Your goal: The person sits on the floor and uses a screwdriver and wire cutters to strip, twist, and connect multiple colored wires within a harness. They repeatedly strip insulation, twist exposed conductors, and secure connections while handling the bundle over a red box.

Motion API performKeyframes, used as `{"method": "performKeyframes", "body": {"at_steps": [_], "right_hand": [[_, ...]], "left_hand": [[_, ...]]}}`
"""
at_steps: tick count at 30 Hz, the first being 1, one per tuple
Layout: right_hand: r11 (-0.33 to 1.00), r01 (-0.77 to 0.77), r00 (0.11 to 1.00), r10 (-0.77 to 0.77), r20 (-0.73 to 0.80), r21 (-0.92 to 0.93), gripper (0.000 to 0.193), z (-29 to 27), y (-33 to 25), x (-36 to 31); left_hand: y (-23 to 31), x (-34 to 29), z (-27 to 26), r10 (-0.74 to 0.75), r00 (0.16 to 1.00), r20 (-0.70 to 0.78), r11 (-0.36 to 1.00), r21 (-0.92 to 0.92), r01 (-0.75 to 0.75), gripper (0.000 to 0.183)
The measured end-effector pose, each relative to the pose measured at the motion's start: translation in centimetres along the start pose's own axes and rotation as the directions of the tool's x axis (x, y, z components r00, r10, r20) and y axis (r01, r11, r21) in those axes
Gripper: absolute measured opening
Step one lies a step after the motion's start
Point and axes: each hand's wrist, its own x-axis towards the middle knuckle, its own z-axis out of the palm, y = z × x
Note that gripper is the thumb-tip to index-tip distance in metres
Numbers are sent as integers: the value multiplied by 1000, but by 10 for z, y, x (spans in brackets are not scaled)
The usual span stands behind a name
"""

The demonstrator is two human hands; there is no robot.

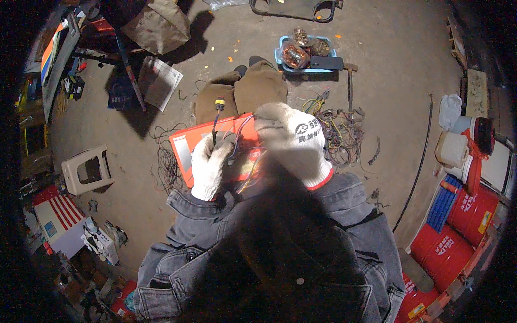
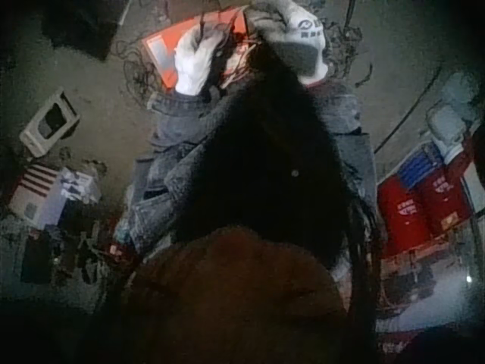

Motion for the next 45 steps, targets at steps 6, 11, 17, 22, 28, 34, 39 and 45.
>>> {"method": "performKeyframes", "body": {"at_steps": [6, 11, 17, 22, 28, 34, 39, 45], "right_hand": [[932, -330, 911, 355, -211, 148, 19, 12, -2, -13], [985, -103, 965, 133, -226, 137, 27, 7, -7, -26], [914, -307, 952, 288, 109, 266, 15, 21, -4, -34], [981, -145, 989, 139, 47, 130, 14, 27, 1, -35], [996, 62, 996, -66, -52, -66, 18, 23, 3, -34], [994, 21, 986, -39, -161, -111, 18, 18, 4, -23], [902, -426, 813, 353, -463, -62, 14, -16, 16, -7], [990, -91, 989, 102, -106, 110, 16, -3, 3, -17]], "left_hand": [[5, 2, 3, 173, 983, 65, 916, 356, -185, 23], [12, 1, 9, 61, 998, 0, 970, 237, -60, 24], [12, 0, 9, 152, 988, 28, 910, 386, -151, 25], [1, 2, 7, 221, 974, 58, 879, 420, -224, 27], [-3, 3, 7, 161, 985, 60, 894, 414, -172, 25], [3, -5, 10, 13, 999, 49, 966, 258, -25, 24], [4, -3, 7, -98, 994, -43, 995, -21, 97, 23], [5, 1, 4, -138, 990, 26, 954, -265, 140, 18]]}}
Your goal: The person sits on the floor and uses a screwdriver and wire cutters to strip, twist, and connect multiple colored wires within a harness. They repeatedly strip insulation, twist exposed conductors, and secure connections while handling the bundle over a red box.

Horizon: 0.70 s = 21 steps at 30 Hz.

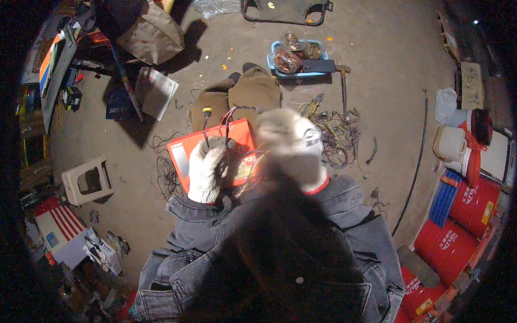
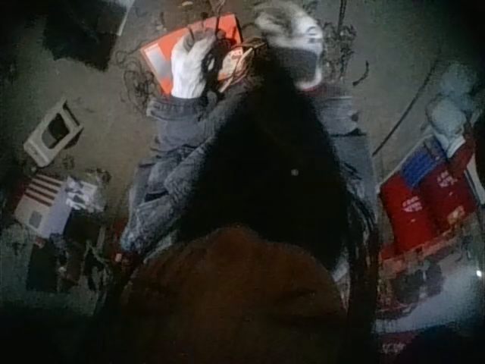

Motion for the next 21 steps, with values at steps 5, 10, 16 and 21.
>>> {"method": "performKeyframes", "body": {"at_steps": [5, 10, 16, 21], "right_hand": [[925, -285, 955, 253, 155, 250, 19, 27, -12, 0], [893, -362, 911, 278, 306, 268, 21, 23, -19, 8], [989, -107, 946, 70, 316, 100, 13, 22, -18, 13], [894, -410, 885, 341, 317, 183, 14, 27, -20, 10]], "left_hand": [[2, -2, -2, -46, 998, -34, 999, 13, 47, 18], [-2, -2, -2, -4, 1000, 13, 999, 35, 4, 21], [-1, -2, -3, 5, 999, 40, 979, 201, -13, 24], [3, -3, 3, 130, 990, 57, 909, 392, -142, 24]]}}
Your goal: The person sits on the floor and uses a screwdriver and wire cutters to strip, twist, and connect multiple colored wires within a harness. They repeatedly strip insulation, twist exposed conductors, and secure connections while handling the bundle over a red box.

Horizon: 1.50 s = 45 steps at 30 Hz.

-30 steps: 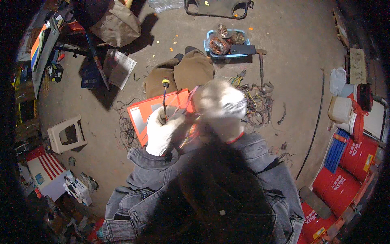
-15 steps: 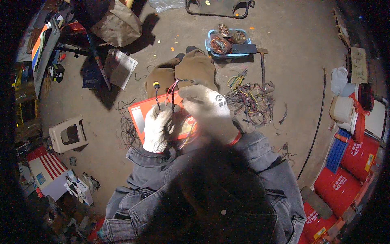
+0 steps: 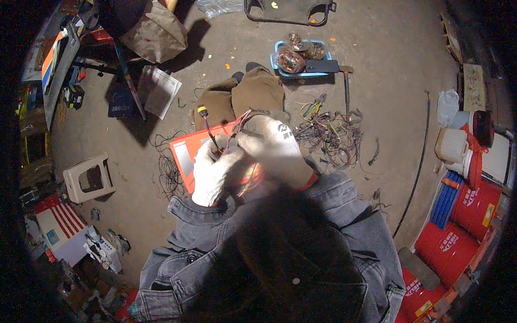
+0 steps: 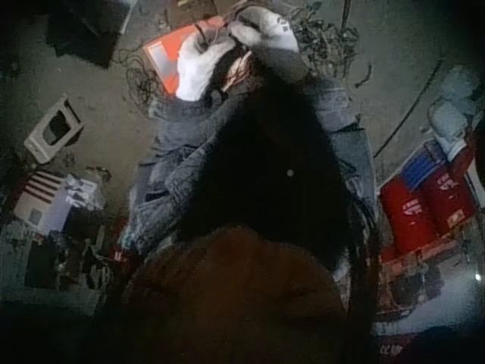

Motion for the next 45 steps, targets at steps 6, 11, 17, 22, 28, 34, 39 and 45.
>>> {"method": "performKeyframes", "body": {"at_steps": [6, 11, 17, 22, 28, 34, 39, 45], "right_hand": [[997, 71, 997, -71, -28, 10, 14, 2, 2, 0], [981, 182, 983, -184, -15, -66, 22, 1, 12, -6], [862, 461, 887, -443, 130, -211, 44, -2, 26, -9], [707, -276, 961, 176, 215, 652, 32, 2, 20, -16], [927, 370, 928, -366, 71, -54, 20, -2, 28, 5], [915, -113, 989, 68, 129, 387, 19, -2, 29, -10], [697, -307, 937, 101, 336, 648, 21, -22, 23, -13], [949, -56, 993, 22, 113, 311, 26, -36, 27, -22]], "left_hand": [[5, 0, 0, 67, 998, -14, 990, 122, -65, 22], [4, -1, -2, -16, 998, 60, 997, -70, 20, 19], [3, 0, -11, -147, 934, 324, 873, -401, 277, 25], [-5, 5, -22, -150, 892, 425, 807, -468, 359, 28], [-10, 5, -12, -137, 954, 267, 792, -550, 267, 26], [-4, 5, 7, -80, 991, -110, 986, -153, 62, 22], [-9, 18, 3, -74, 963, -259, 975, -223, 15, 22], [-16, 15, -7, -160, 982, -102, 900, -423, 103, 18]]}}
